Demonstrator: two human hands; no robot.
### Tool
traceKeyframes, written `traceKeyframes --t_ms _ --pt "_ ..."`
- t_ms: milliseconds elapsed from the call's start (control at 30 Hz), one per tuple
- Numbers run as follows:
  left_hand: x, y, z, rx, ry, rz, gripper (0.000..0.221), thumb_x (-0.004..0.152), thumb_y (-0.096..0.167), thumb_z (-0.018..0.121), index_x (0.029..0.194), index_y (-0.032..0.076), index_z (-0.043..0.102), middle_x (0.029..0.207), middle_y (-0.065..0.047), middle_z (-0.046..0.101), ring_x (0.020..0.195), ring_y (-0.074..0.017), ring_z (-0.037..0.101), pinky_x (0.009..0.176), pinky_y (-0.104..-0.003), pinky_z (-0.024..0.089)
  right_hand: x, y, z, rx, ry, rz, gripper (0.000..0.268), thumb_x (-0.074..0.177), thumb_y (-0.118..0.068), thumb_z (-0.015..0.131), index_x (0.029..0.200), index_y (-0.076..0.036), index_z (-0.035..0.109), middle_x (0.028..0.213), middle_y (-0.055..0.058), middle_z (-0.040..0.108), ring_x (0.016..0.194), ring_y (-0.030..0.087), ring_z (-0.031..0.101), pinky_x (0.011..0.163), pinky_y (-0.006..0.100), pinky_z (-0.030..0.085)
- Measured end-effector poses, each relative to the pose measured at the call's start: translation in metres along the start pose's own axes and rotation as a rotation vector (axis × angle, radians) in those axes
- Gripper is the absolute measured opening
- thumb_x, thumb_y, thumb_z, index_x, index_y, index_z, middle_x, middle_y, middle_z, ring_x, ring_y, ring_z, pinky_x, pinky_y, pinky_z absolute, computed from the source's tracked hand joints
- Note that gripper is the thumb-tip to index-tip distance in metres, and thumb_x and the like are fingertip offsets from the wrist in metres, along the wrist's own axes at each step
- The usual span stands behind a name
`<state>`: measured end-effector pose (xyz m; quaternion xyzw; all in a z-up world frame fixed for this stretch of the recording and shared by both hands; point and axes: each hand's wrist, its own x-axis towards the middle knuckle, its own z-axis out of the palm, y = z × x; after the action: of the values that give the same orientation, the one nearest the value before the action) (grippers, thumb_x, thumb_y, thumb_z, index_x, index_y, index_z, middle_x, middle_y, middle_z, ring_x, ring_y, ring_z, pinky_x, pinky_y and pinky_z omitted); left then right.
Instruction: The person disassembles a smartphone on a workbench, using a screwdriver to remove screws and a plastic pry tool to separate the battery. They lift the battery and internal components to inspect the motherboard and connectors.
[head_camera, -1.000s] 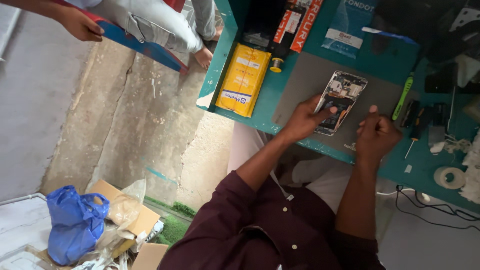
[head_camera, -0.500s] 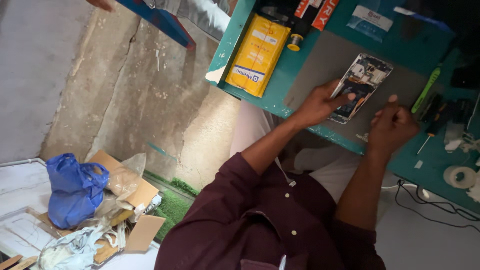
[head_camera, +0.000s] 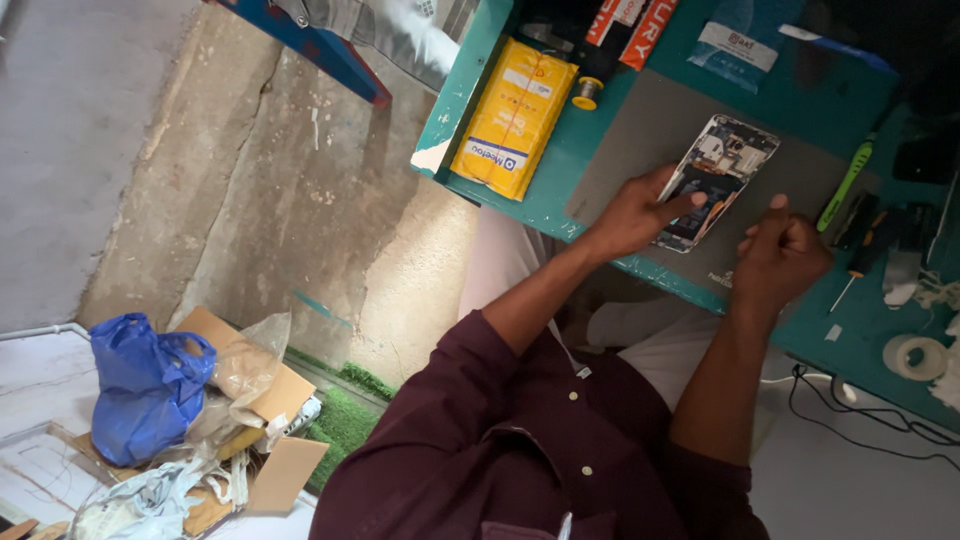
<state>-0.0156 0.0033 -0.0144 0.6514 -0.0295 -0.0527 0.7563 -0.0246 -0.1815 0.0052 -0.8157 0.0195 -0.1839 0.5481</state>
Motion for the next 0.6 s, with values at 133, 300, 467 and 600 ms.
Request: traceKeyframes --t_ms 133,300,467,600 --pt "-0.001 0.0 0.001 -0.022 -0.008 0.003 0.041 0.101 0.025 0.069 0.133 0.0 0.063 0.114 -0.013 0.076 0.099 -0.0164 0.071 0.087 -0.032 0.057 0.001 0.003 0.0 0.009 0.004 -0.001 0.05 0.117 -0.013 0.067 0.068 -0.002 0.059 0.062 0.008 0.059 0.054 0.011 0.055 0.052 0.03 0.039" --pt "0.002 -0.005 -0.001 0.027 0.033 0.044 0.047 0.1 0.028 0.07 0.137 0.0 0.06 0.115 -0.013 0.074 0.101 -0.0158 0.067 0.088 -0.032 0.055 0.003 0.023 -0.001 -0.094 0.004 -0.074 0.048 0.117 -0.014 0.067 0.071 -0.002 0.061 0.065 0.008 0.062 0.058 0.012 0.058 0.056 0.031 0.044" --pt "0.0 0.0 -0.003 0.113 0.02 -0.084 0.044 0.101 0.033 0.069 0.132 0.002 0.065 0.109 -0.011 0.075 0.092 -0.0156 0.069 0.081 -0.031 0.057 0.009 0.038 -0.006 -0.213 -0.006 -0.202 0.045 0.114 -0.022 0.073 0.074 -0.003 0.064 0.07 0.009 0.068 0.063 0.014 0.065 0.058 0.03 0.048" --pt "-0.002 0.005 -0.001 -0.143 -0.002 -0.066 0.044 0.1 0.031 0.07 0.13 0.0 0.064 0.111 -0.009 0.075 0.095 -0.0132 0.072 0.082 -0.03 0.06 0.006 0.029 -0.004 -0.133 -0.025 -0.155 0.042 0.113 -0.024 0.073 0.078 -0.002 0.066 0.072 0.007 0.069 0.062 0.011 0.064 0.058 0.028 0.046"
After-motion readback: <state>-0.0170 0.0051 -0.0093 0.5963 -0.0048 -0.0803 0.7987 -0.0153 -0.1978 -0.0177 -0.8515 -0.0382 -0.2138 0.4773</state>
